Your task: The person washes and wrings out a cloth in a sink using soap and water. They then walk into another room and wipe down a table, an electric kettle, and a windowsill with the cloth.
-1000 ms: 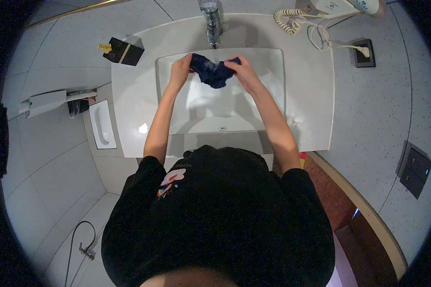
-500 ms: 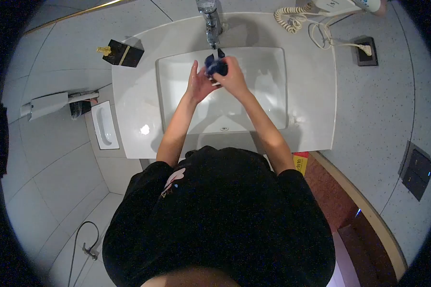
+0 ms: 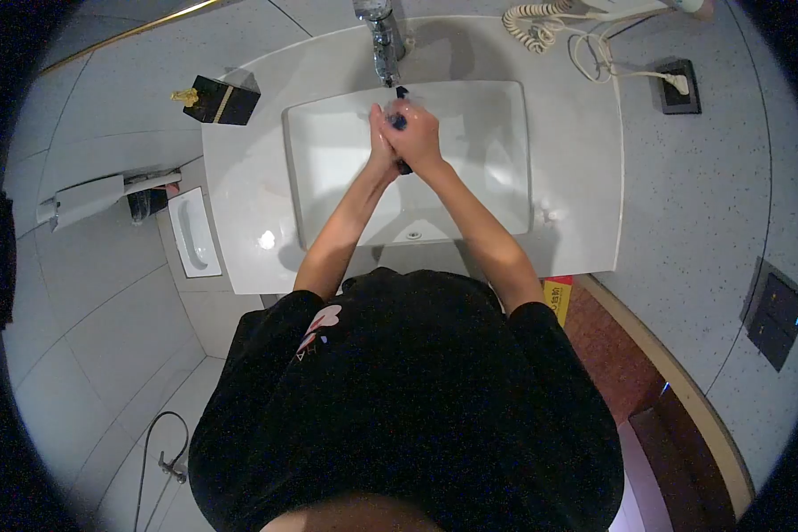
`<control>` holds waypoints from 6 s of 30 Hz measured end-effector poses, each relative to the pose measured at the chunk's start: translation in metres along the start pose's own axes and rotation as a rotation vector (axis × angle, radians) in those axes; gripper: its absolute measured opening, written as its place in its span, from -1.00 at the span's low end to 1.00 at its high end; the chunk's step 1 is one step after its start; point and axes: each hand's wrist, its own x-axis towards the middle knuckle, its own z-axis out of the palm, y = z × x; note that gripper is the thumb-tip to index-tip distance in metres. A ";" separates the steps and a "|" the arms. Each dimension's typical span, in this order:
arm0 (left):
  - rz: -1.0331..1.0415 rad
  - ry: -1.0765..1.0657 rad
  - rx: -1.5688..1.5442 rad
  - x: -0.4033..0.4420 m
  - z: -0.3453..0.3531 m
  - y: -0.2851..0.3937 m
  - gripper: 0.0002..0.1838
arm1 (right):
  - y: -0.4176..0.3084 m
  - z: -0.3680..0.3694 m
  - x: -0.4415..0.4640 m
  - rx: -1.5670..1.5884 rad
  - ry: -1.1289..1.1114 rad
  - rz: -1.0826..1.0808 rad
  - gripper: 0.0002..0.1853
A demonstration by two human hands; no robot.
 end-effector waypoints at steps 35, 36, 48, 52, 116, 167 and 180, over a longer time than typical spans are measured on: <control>0.259 -0.143 0.862 -0.009 -0.013 0.091 -0.85 | 0.067 -0.050 0.015 0.124 -0.377 0.193 -0.71; 0.297 -0.168 0.830 -0.005 -0.020 0.091 -0.83 | 0.063 -0.054 0.016 0.068 -0.292 0.109 -0.74; 0.555 0.101 1.580 -0.034 -0.015 0.137 -0.74 | 0.063 -0.086 0.030 0.268 -0.036 0.069 -0.65; 0.626 -0.037 1.224 -0.021 -0.017 0.122 -0.72 | 0.055 -0.075 0.023 0.291 -0.122 -0.003 -0.64; 0.457 -0.044 1.129 -0.030 0.008 0.069 -0.66 | 0.018 -0.021 0.020 0.864 -0.063 0.465 -0.67; 0.332 0.208 0.938 -0.031 -0.025 0.059 -0.54 | 0.044 -0.002 -0.002 0.568 -0.090 0.282 -0.71; -0.205 -0.010 -0.327 -0.022 -0.016 0.021 -0.55 | 0.022 0.012 0.003 0.626 0.052 0.432 -0.51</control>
